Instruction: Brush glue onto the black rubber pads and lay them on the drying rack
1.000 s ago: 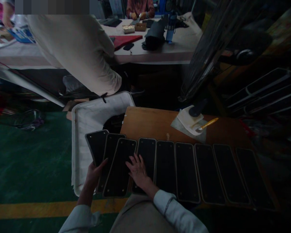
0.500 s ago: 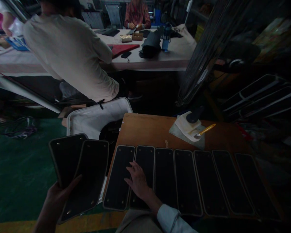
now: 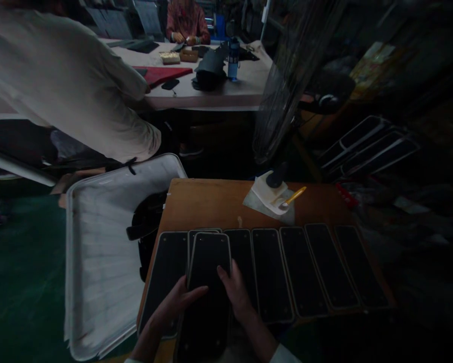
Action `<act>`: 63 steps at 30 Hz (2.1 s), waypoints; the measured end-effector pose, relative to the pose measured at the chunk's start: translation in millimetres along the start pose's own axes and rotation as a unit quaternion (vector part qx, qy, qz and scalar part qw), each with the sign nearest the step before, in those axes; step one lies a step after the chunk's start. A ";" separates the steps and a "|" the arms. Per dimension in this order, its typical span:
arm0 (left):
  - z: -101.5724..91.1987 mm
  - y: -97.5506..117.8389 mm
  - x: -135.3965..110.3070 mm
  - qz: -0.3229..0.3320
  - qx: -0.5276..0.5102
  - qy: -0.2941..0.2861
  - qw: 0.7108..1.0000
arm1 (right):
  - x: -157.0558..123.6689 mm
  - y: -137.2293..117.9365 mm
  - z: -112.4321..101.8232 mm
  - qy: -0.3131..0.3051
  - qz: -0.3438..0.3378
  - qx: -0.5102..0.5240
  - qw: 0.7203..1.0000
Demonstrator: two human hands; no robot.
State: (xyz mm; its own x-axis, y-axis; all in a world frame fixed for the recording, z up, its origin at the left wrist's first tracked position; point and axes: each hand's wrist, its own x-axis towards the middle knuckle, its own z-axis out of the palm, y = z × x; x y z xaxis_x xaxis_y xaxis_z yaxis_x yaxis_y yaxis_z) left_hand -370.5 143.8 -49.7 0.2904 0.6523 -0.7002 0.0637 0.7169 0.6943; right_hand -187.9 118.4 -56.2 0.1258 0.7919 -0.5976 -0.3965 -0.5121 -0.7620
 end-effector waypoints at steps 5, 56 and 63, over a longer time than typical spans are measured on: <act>45.0 0.0 11.4 -0.026 -0.011 -0.126 0.992 | -16.1 -15.8 -51.9 0.007 0.007 0.132 0.991; 268.2 -57.6 -7.9 -0.020 -0.001 -0.043 0.999 | 24.8 -70.6 -339.3 0.059 -0.216 -0.073 0.972; 254.5 -110.8 -2.3 -0.039 -0.054 0.011 0.998 | 50.0 -62.2 -351.7 0.113 -0.224 -0.132 0.959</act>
State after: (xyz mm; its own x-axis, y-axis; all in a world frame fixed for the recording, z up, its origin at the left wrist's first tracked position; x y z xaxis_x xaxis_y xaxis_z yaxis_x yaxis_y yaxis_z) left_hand -135.3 0.2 -82.6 0.2682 0.5974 -0.7558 -0.0182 0.7875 0.6160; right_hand 162.9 72.8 -126.5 0.4357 0.8749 -0.2115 -0.0156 -0.2276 -0.9736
